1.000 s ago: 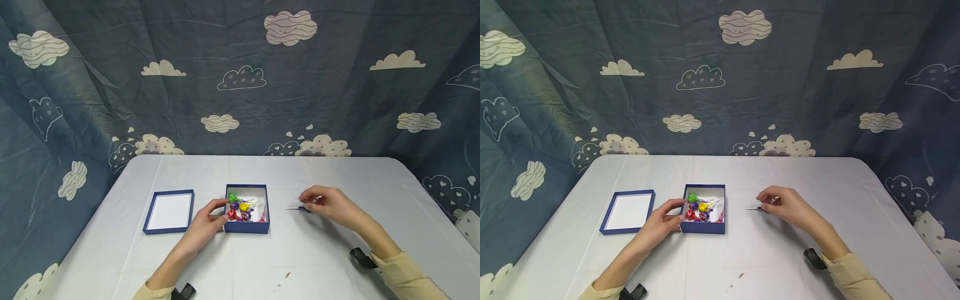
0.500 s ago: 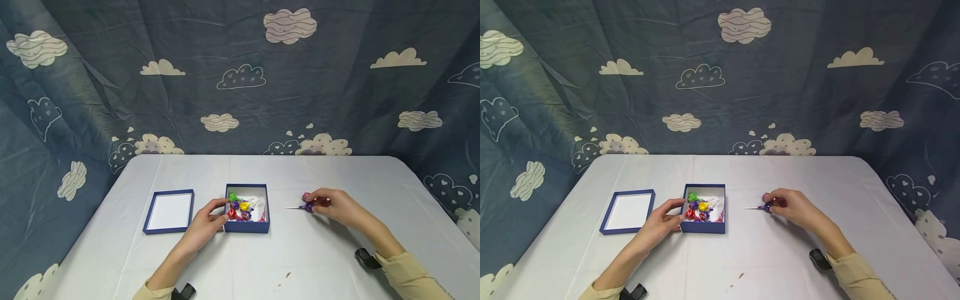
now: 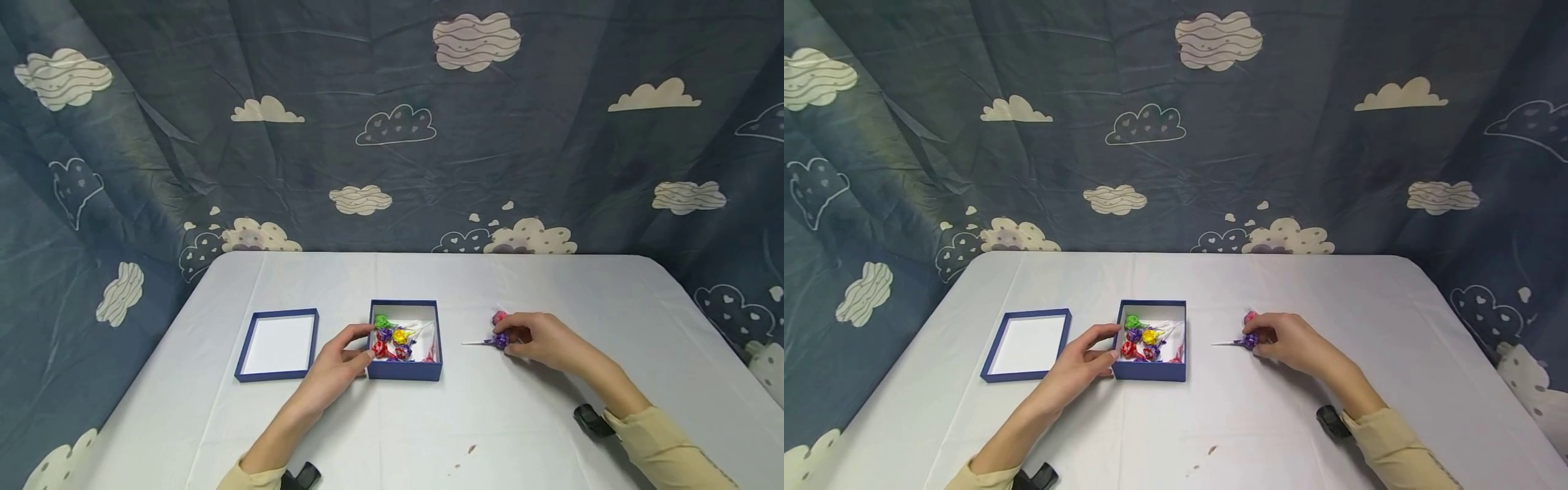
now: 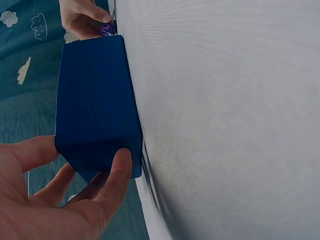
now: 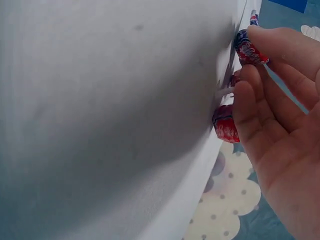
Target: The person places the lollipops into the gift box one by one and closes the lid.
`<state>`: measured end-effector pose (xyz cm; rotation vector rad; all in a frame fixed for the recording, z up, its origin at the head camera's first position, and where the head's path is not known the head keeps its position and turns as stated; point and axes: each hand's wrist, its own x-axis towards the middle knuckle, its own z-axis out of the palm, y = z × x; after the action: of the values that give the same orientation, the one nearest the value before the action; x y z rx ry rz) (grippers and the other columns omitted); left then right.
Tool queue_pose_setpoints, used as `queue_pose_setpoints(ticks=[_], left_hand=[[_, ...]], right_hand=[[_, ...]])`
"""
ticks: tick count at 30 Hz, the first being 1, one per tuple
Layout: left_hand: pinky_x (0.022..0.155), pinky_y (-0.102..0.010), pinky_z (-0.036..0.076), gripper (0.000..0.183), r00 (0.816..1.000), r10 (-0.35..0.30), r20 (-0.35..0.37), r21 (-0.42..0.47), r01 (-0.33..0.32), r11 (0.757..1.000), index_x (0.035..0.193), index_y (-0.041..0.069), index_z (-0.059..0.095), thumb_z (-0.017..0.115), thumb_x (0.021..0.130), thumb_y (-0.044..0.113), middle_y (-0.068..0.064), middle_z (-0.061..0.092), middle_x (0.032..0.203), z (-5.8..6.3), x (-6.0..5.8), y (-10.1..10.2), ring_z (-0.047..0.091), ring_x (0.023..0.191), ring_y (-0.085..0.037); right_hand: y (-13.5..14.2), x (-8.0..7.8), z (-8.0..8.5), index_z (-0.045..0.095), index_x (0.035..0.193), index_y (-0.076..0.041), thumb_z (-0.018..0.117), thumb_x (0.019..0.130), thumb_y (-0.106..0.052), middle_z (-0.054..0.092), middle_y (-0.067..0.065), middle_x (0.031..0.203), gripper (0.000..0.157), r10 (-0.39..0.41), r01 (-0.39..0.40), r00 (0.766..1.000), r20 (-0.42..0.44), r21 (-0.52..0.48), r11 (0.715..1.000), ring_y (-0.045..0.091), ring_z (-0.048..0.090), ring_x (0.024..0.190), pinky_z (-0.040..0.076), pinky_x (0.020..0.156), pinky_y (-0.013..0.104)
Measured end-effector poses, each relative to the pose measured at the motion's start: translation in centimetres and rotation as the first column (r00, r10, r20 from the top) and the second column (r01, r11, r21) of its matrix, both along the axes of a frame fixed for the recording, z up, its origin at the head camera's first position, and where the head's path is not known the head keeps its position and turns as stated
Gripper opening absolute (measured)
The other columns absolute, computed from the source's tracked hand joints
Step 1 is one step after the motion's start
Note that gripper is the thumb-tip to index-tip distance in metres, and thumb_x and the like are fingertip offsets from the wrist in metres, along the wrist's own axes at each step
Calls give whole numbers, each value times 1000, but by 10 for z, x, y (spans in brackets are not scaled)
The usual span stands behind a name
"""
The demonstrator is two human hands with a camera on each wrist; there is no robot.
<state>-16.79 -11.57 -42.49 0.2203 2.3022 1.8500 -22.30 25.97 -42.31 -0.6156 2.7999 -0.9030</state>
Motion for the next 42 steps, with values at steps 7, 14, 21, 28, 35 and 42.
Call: queue_pose_setpoints(ticks=[7,14,21,28,35,42], left_hand=[[86,-46,53,45,1000,7,-1,25,-7,1000,139,9,52,60,95,10,-17,40,149,1,1,1,60,115,-33],[86,-45,53,44,1000,7,-2,-10,-7,1000,139,10,52,60,96,11,-16,41,149,0,-1,1,61,113,-30],[85,-41,53,45,1000,2,4,-42,-2,999,140,11,51,59,96,11,-15,43,147,0,-1,0,61,112,-28],[85,-43,53,45,1000,-3,3,-36,3,999,140,10,51,59,96,11,-16,43,147,-2,-1,0,61,113,-29],[86,-43,53,45,1000,0,9,-28,1,1000,140,11,51,60,96,12,-14,41,149,-1,-1,0,61,113,-29],[86,-43,53,45,1000,-7,0,-19,7,1000,140,11,52,60,96,11,-14,40,149,-2,-1,-1,60,114,-29]], right_hand=[[-1,5,0,71,110,-6,75,80,2,66,9,111,31,8,-12,1000,-28,-135,991,19,59,87,53,77,31],[-4,8,1,71,114,-8,74,82,0,68,4,110,33,4,-17,999,-51,-250,968,17,60,88,53,75,28],[-14,10,9,68,120,-11,73,88,-9,67,2,107,32,-24,4,997,-67,-287,958,22,61,86,53,72,28],[-29,10,16,64,112,-6,74,85,-3,65,6,98,29,-52,9,994,-93,-412,911,21,59,85,53,73,26],[-44,10,20,69,111,-11,75,87,-9,68,4,101,25,-59,-12,990,-130,-490,872,23,59,83,52,71,26],[-58,9,20,71,114,-16,77,87,-14,68,-1,110,28,-36,-43,989,-140,-525,850,22,62,94,52,81,31]])
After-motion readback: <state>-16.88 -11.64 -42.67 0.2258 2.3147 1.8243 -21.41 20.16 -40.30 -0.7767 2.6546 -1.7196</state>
